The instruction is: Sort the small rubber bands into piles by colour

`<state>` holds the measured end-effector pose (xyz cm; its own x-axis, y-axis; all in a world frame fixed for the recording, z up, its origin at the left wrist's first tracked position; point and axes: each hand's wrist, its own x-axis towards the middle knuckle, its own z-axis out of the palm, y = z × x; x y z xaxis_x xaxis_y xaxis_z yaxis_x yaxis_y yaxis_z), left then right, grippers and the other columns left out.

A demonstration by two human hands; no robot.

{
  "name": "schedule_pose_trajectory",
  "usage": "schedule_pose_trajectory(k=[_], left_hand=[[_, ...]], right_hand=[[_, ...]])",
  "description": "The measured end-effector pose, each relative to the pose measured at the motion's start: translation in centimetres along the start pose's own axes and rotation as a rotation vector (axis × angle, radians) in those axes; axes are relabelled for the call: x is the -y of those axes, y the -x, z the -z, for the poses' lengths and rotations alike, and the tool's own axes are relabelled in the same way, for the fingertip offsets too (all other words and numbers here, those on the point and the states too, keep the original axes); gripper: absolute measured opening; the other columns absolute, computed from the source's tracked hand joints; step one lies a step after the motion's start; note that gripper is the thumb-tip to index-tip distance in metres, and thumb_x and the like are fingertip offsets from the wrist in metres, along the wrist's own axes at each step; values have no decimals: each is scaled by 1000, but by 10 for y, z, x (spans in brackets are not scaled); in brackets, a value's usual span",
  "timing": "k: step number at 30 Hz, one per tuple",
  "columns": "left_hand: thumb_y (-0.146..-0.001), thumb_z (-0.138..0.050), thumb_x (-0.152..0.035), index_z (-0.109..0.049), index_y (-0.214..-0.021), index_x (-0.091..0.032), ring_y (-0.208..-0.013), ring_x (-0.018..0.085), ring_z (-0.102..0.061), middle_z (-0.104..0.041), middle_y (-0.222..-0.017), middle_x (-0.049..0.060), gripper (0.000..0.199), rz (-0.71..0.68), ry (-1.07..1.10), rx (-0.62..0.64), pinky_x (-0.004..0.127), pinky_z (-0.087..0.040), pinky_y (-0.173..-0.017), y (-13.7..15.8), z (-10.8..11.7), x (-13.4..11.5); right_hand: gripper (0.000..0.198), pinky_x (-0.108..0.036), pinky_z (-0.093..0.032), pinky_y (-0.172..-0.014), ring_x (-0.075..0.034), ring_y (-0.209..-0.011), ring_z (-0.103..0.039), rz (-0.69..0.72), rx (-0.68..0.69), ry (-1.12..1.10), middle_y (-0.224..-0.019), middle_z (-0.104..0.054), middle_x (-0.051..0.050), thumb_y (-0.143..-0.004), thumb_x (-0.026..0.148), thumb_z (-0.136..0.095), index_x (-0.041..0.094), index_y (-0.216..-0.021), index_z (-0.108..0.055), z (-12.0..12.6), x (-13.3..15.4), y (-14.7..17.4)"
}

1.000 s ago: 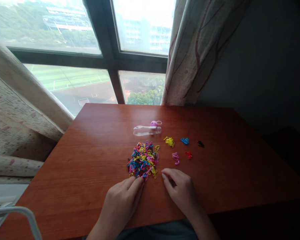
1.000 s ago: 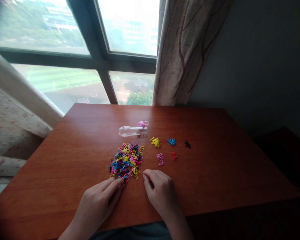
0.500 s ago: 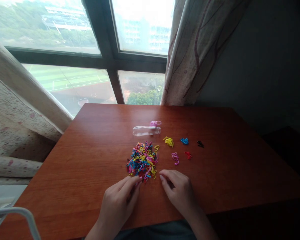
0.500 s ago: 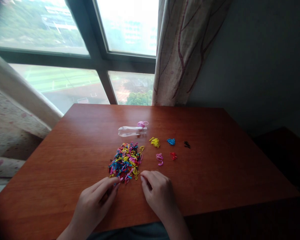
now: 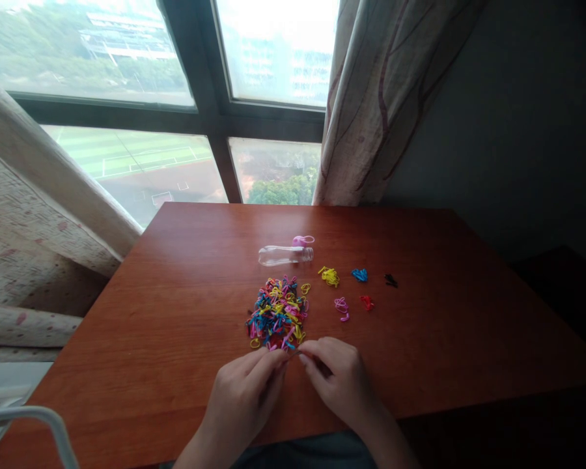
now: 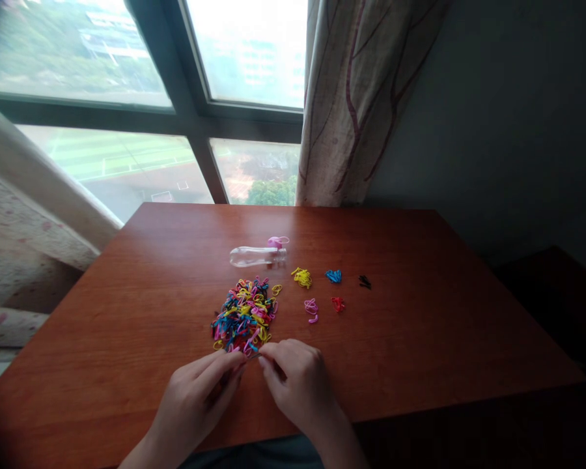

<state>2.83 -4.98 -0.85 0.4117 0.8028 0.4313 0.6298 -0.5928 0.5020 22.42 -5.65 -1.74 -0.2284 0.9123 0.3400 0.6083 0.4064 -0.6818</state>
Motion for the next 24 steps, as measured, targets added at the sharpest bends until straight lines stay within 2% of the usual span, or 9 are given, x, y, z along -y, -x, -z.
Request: schedule_pose_trajectory(k=[3,6,9,12,14,18,24], left_hand=[[-93,-52,-19,-63,-98,-21,-58,12,-64,-68,-71,0,13,17,3,17,20,-48,-57,1,1,0],[-93,-52,-18,-62,-101,-22,-61,13,-65,-69,-75,0,13,13,-4,16,21,-48,-59,5,1,1],[-93,-51,-16,-61,-100,-22,-64,14,-66,-70,-77,1,14,0,-13,24,22,-48,-59,8,0,1],[-93,-50,-15,-60,-99,-22,-64,14,-65,-70,-78,1,14,-14,-7,47,23,-47,-60,9,0,1],[-93,-50,-14,-60,-97,-22,-63,14,-65,-69,-77,1,14,-14,6,51,22,-47,-59,8,0,1],[-93,-50,-14,-60,-96,-22,-60,13,-63,-67,-74,0,13,24,51,24,21,-45,-57,6,1,1],[-93,-51,-16,-62,-97,-22,-61,12,-63,-67,-74,0,13,80,82,34,21,-45,-57,7,1,2]], right_hand=[[16,-25,-52,-68,-16,-70,-67,-32,-45,-25,-79,-72,-2,-94,23,-53,22,-92,-69,1,-2,1],[18,-25,-54,-67,-17,-71,-69,-97,-120,-41,-82,-73,-4,-94,26,-53,22,-91,-70,12,-14,3],[21,-26,-55,-65,-18,-69,-69,-221,-272,59,-83,-74,-5,-94,34,-55,21,-92,-72,38,-41,5],[31,-27,-52,-61,-20,-65,-67,-391,-467,260,-77,-73,-6,-90,46,-57,19,-91,-73,70,-78,5],[37,-28,-50,-59,-20,-63,-66,-478,-530,372,-73,-71,-7,-88,49,-56,17,-91,-74,89,-102,3],[39,-30,-46,-60,-21,-63,-65,-524,-486,522,-70,-70,-7,-86,49,-54,17,-91,-75,108,-133,-6],[40,-30,-42,-57,-21,-62,-63,-522,-434,611,-71,-70,-8,-87,48,-50,17,-96,-75,108,-138,-12]])
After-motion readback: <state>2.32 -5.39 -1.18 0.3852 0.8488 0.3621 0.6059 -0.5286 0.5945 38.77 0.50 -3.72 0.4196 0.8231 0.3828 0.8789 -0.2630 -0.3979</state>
